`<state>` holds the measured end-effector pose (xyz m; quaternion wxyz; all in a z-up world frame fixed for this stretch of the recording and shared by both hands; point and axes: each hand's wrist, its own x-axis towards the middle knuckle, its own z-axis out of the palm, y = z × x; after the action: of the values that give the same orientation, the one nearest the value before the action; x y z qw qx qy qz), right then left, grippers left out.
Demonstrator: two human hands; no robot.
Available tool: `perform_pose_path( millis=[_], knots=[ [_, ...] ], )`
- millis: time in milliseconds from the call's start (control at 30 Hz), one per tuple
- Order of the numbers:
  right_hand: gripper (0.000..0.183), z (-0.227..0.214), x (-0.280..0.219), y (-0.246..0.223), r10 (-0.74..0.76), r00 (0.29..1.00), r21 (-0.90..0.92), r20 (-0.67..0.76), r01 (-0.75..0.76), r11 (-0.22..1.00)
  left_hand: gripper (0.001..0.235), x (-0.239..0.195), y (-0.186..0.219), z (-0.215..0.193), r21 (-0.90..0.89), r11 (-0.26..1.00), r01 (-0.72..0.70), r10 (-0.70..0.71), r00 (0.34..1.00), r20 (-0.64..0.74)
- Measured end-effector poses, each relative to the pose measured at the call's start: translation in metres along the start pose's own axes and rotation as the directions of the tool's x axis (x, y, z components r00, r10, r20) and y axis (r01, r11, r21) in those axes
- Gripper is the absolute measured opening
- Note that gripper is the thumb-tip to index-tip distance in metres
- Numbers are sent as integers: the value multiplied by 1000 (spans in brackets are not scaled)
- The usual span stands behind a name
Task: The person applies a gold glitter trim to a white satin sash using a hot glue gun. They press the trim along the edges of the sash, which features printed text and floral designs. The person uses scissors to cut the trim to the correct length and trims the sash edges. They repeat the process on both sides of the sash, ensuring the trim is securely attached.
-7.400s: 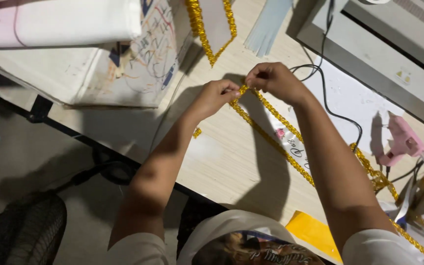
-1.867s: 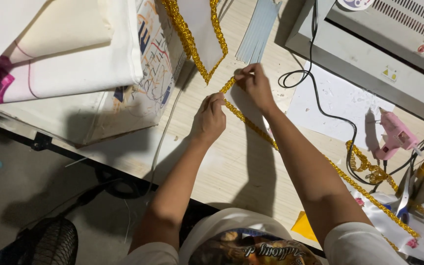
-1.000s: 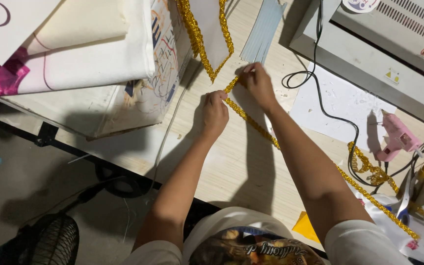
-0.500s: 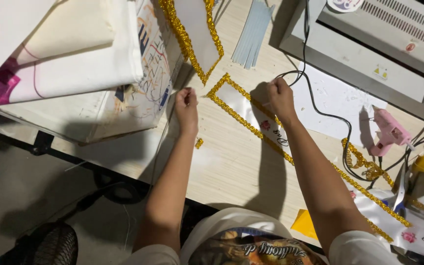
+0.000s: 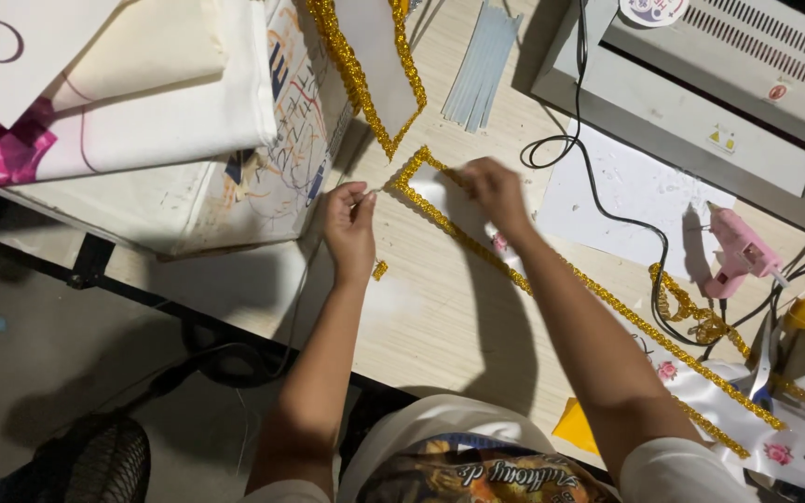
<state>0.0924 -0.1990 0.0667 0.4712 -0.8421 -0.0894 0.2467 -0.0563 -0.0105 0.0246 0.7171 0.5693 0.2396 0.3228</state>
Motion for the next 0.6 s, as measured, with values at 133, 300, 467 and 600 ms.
perform_pose_path(
  millis=[133,300,467,600],
  knots=[
    [16,40,-16,-49,-635,768,-181,88,639,748,24,0,12,13,-40,999,-2,4,999,41],
    [12,67,-5,-45,-637,755,-202,156,656,727,13,0,22,11,-196,968,154,-138,986,96],
    [14,26,-16,-58,-330,936,-49,121,337,940,29,-10,33,18,113,990,-88,74,989,128],
    [14,-12,-38,-89,-174,970,105,171,158,982,53,-26,40,62,509,766,-392,224,905,360]
  ],
)
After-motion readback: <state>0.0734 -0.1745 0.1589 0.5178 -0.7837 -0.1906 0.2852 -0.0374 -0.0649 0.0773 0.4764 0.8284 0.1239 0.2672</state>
